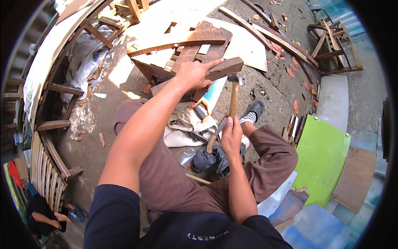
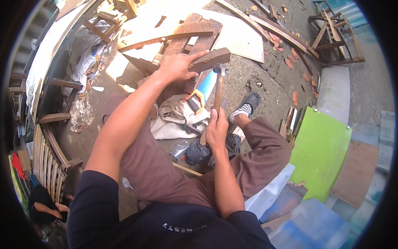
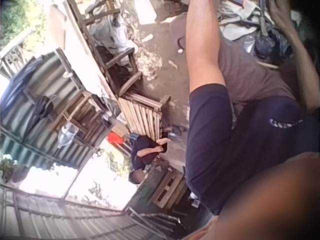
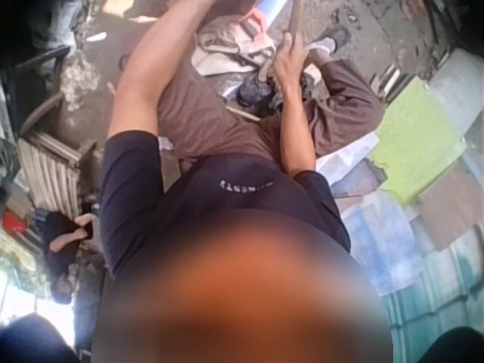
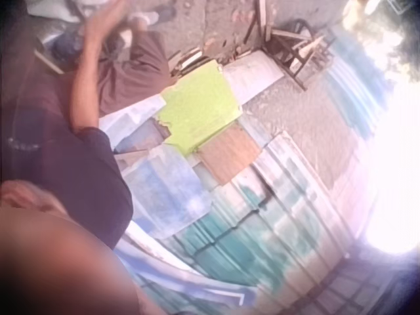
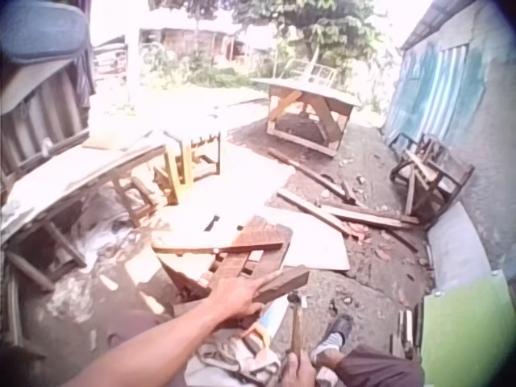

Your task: The person assembles a small wooden frame by fitting two pieces together, then uses a hammer to drive nails into the joint. They continue hammering to secure the connection and inspect the assembled piece.

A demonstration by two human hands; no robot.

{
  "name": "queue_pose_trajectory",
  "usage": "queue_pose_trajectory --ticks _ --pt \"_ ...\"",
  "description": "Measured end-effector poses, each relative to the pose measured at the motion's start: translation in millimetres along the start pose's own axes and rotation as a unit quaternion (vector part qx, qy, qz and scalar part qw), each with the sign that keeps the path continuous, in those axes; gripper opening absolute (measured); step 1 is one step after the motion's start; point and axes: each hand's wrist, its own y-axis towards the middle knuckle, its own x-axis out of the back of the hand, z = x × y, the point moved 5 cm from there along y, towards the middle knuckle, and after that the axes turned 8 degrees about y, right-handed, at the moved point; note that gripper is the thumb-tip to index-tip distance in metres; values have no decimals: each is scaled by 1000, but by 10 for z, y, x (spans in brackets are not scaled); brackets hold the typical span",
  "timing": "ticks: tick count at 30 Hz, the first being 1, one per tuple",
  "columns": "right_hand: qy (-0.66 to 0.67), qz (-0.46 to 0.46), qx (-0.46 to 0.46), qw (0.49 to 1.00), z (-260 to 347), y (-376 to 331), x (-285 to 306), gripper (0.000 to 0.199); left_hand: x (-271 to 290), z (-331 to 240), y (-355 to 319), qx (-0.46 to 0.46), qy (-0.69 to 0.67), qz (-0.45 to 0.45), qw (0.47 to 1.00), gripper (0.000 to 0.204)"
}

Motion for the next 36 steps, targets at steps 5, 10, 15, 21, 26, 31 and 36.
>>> queue_pose_trajectory --ticks 5,10,15,21,26,31,36 --pt "70 -46 79 993 160 -17 -19 33 40 -10 -15 24 -2 2 1000 94" --pt "-101 -34 14 994 153 27 -284 29 77 -31 -28 37 -17 29 999 93" --pt "-17 -102 71 992 302 18 -198 29 64 -36 -23 37 -17 15 999 94" --pt "-52 -115 136 983 395 -38 -360 28 66 -48 -33 52 -36 21 998 92" --pt "-100 -116 3 988 333 25 -389 28 81 -60 -16 66 -41 24 997 93" --pt "55 -176 155 971 526 -68 -330 31 39 -63 -45 77 -50 16 996 94" --pt "-140 -91 -16 986 385 43 -551 28 63 -127 -6 90 -53 39 994 93"
